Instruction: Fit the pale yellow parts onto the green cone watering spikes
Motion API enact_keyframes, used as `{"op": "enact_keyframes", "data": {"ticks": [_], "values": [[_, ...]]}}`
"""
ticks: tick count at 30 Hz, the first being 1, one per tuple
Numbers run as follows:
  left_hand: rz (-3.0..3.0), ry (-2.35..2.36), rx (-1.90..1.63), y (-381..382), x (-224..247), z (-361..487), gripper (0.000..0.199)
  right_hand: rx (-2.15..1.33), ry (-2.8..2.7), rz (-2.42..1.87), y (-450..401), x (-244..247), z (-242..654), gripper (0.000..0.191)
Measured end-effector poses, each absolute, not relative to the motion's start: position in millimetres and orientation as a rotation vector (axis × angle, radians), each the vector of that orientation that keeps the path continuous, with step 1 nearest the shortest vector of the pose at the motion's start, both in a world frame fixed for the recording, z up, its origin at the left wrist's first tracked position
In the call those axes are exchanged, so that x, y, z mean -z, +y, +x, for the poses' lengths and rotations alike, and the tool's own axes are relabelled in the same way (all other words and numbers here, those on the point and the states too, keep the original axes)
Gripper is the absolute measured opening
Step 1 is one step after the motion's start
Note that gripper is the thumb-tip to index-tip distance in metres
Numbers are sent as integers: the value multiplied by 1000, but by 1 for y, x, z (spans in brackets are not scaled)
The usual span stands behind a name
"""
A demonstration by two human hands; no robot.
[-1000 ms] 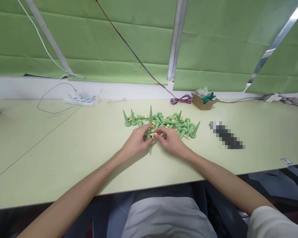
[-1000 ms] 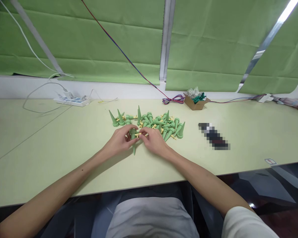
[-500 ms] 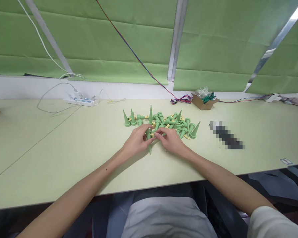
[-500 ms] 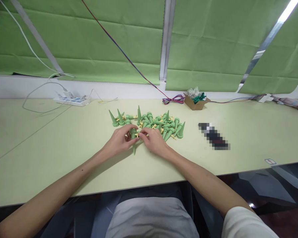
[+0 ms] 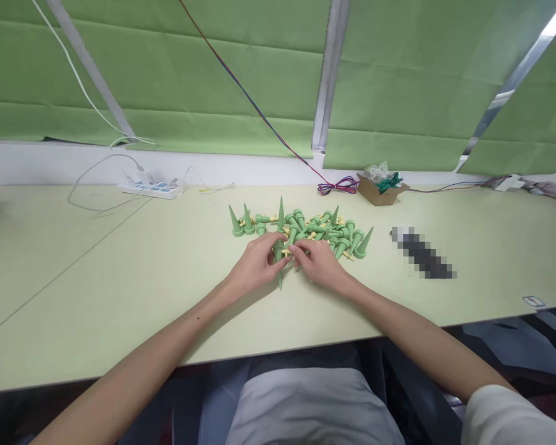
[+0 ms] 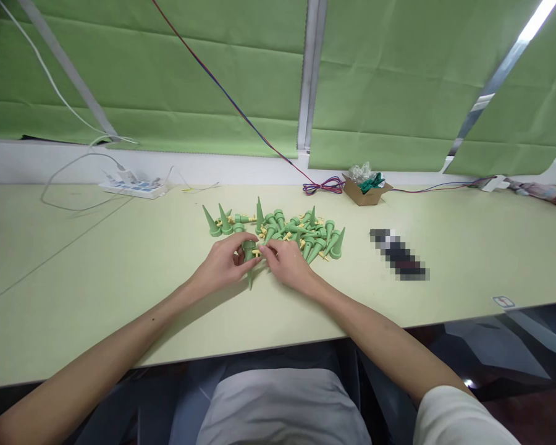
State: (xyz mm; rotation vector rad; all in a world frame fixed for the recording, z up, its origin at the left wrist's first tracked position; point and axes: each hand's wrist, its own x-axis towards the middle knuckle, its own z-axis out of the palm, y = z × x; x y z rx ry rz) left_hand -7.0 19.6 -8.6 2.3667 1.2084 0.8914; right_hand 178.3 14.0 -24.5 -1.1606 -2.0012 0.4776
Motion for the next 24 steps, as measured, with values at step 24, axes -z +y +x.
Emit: {"op": "enact_keyframes", "data": {"ticks": [24], "values": [[2235, 1241, -871, 21, 8, -6, 35, -513, -1951, -1140, 11, 22, 177, 18]]}}
